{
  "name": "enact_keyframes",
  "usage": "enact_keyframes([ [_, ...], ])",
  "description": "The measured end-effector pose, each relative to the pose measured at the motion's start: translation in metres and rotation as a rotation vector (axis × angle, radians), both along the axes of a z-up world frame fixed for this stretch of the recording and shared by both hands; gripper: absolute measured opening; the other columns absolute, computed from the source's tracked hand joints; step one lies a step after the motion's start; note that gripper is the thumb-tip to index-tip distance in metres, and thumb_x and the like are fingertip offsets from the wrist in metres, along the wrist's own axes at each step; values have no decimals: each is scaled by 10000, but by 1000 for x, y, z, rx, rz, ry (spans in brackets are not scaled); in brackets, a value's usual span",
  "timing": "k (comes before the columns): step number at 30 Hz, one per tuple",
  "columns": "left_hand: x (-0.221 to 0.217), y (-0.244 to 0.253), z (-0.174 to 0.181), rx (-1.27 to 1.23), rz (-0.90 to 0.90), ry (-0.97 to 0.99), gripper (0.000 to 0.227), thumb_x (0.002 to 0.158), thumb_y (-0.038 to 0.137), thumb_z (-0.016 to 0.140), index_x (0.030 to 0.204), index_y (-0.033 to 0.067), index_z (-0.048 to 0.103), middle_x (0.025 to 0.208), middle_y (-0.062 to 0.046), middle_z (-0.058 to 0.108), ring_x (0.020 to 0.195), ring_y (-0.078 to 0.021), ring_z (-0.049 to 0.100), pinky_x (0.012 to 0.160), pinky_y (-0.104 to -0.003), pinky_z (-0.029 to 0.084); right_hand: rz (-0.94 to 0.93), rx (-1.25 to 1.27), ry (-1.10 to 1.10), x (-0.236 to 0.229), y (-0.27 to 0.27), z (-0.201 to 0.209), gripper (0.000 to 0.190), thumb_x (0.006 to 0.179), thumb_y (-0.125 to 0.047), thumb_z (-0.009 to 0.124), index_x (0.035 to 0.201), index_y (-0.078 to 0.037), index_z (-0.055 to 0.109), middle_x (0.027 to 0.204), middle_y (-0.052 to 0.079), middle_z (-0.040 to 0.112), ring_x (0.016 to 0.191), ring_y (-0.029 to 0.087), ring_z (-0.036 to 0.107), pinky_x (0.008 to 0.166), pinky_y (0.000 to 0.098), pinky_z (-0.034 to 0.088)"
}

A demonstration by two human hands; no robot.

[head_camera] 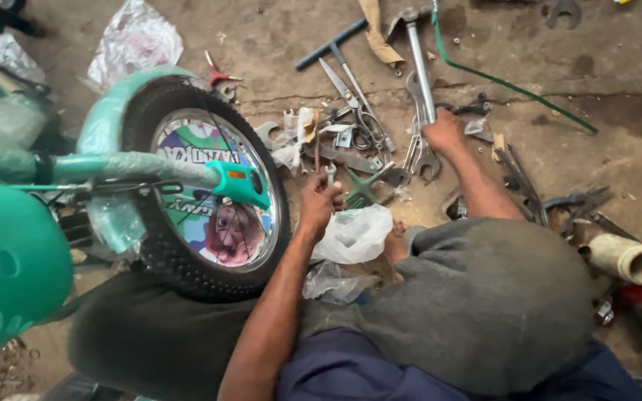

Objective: The person unpacks bicycle parts from plastic bags and assembles them onto a green bicycle frame. They use a wrench to tighten bolts on the front wheel and handlebars.

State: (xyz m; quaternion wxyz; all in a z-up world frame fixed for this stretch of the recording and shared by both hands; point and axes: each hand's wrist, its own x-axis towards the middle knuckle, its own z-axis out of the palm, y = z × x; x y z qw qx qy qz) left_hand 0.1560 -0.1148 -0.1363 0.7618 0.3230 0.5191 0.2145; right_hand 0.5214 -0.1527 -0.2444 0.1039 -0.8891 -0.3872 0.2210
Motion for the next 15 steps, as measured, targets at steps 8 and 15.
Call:
enact_keyframes([
  [8,8,26,25,-59,103,13,291,891,96,661,1165,0,640,868,-81,673,662,-173,657,557,-353,563,72,3,180,-61,7,124,498,835,-364,768,1214,-47,704,1098,219,731,1002,351,701,885,454,532],
  [15,42,17,101,299,-29,-362,482,931,105,668,1394,13,567,1287,-103,664,1142,-203,661,924,-329,563,428,152,929,-120,29,214,340,1008,-291,617,1232,-43,683,1144,79,710,1029,159,639,892,324,513],
])
